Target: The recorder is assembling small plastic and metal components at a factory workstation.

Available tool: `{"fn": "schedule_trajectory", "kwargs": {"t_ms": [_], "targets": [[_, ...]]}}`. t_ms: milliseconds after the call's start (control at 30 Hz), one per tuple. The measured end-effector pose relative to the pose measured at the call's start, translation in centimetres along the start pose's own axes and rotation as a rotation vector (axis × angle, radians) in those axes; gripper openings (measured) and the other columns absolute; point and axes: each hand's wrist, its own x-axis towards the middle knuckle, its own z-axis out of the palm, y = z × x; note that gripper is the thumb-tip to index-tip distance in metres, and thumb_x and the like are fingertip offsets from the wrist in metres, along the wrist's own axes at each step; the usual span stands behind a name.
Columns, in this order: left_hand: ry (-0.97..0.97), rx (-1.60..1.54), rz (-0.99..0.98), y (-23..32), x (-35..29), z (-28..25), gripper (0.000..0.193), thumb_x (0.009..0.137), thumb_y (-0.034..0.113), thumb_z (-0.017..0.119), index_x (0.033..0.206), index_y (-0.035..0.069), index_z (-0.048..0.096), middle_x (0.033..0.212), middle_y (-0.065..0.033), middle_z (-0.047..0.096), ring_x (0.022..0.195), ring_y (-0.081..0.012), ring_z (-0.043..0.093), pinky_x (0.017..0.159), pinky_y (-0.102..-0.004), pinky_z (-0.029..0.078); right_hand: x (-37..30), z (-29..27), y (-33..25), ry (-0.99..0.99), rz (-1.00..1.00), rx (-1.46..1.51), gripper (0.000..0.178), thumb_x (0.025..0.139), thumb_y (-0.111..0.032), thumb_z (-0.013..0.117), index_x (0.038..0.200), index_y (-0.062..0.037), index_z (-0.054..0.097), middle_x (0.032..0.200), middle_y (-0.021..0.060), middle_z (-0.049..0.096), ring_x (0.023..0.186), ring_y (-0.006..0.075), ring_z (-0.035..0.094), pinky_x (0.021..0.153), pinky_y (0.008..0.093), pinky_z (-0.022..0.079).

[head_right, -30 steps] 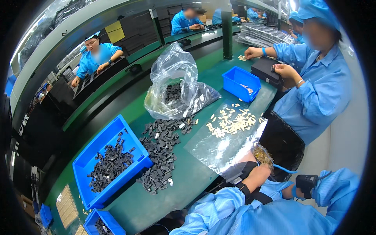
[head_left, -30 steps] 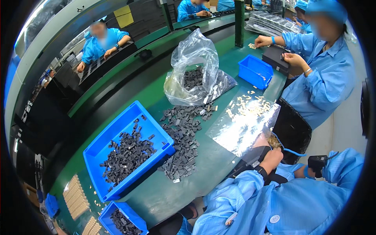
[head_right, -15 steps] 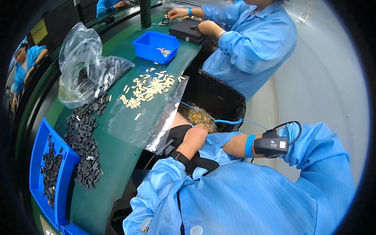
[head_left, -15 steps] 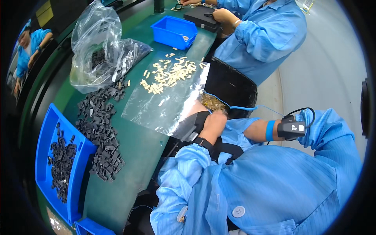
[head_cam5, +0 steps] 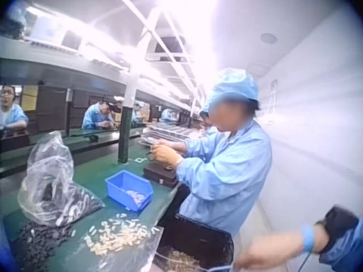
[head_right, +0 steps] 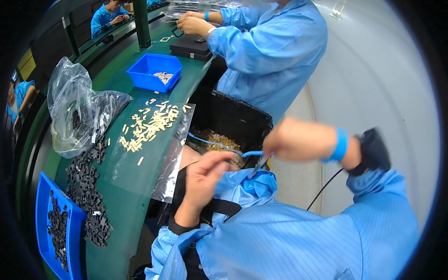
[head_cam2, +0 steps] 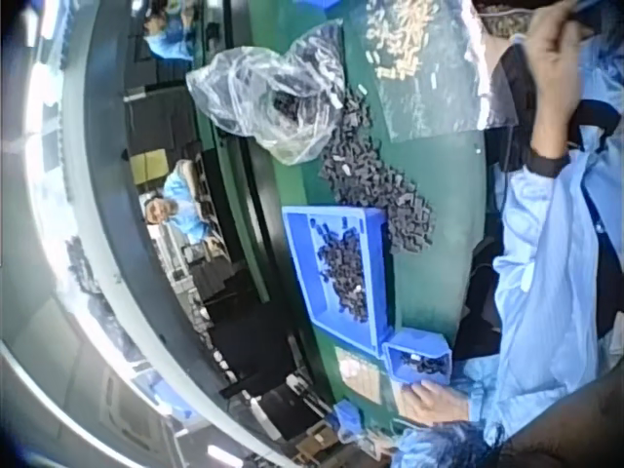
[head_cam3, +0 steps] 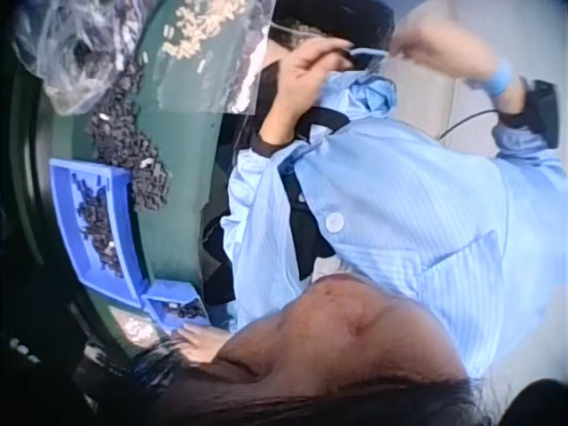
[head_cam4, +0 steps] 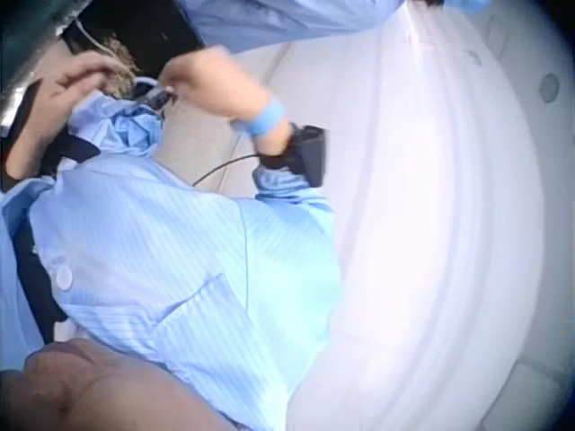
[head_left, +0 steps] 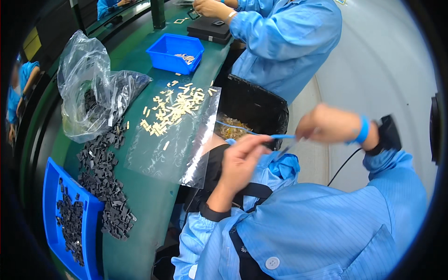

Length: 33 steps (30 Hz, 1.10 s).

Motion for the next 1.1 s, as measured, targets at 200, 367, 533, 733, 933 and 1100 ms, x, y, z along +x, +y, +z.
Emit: {"fn": "schedule_trajectory", "kwargs": {"t_ms": [200, 367, 533, 733, 933, 1100], "targets": [[-0.868, 0.480, -0.030, -5.1, -1.5, 5.7, 0.024, 0.071, 0.006, 0.059, 0.095, 0.003, 0.064, 0.088, -0.0132, 0.062, 0.080, -0.0237, 0.059, 0.072, -0.0338, 0.046, 2.4, -8.2, -7.3, 0.171, -0.100, 0.520, 0.017, 0.083, -0.009, 0.053, 0.083, 0.0062, 0.061, 0.062, 0.0107, 0.061, 0.050, 0.0147, 0.060, 0.047, 0.0247, 0.048], [-0.637, 0.032, 0.135, -2.6, -3.1, 10.7, 0.025, 0.073, 0.006, 0.059, 0.098, 0.002, 0.062, 0.089, -0.0135, 0.062, 0.080, -0.0230, 0.059, 0.072, -0.0329, 0.046, 15.1, -9.8, -12.4, -0.316, -0.518, 0.571, 0.025, 0.090, -0.019, 0.052, 0.083, 0.0033, 0.061, 0.064, 0.0071, 0.060, 0.059, 0.0132, 0.058, 0.055, 0.0257, 0.047], [-0.432, 0.023, 0.275, -1.4, -1.2, 8.1, 0.025, 0.075, 0.006, 0.058, 0.100, 0.000, 0.061, 0.089, -0.0139, 0.062, 0.080, -0.0224, 0.059, 0.071, -0.0320, 0.046, 31.0, -8.2, -24.5, 0.213, -0.722, 1.164, 0.067, 0.085, -0.022, 0.058, 0.139, -0.0080, 0.020, 0.124, 0.0174, 0.042, 0.098, 0.0177, 0.052, 0.078, 0.0292, 0.046], [-0.278, 0.118, 0.246, 1.2, -1.9, 2.4, 0.026, 0.078, 0.005, 0.058, 0.103, -0.002, 0.058, 0.089, -0.0144, 0.062, 0.080, -0.0216, 0.059, 0.071, -0.0309, 0.046, 28.7, -1.5, -23.6, -0.006, -0.857, 0.921, 0.048, 0.086, -0.018, 0.055, 0.129, -0.0038, 0.038, 0.124, 0.0156, 0.044, 0.101, 0.0183, 0.052, 0.082, 0.0305, 0.045], [-0.132, 0.342, -0.183, 6.5, -5.0, -2.2, 0.024, 0.081, 0.005, 0.058, 0.103, -0.002, 0.059, 0.095, -0.0107, 0.060, 0.074, -0.0148, 0.058, 0.063, -0.0256, 0.047, 20.4, -6.6, -17.2, 0.115, -0.990, 0.531, 0.016, 0.083, -0.006, 0.057, 0.096, 0.0011, 0.061, 0.091, 0.0100, 0.062, 0.085, 0.0179, 0.060, 0.073, 0.0293, 0.048], [0.428, 0.535, 0.107, 14.0, -9.3, -1.5, 0.023, 0.074, -0.003, 0.058, 0.096, -0.006, 0.061, 0.090, -0.0137, 0.063, 0.080, -0.0194, 0.062, 0.069, -0.0261, 0.050, 16.7, -7.6, -11.2, 0.269, -0.955, 0.366, 0.009, 0.077, -0.003, 0.058, 0.084, 0.0022, 0.062, 0.077, 0.0119, 0.064, 0.069, 0.0220, 0.063, 0.062, 0.0282, 0.048]]}}
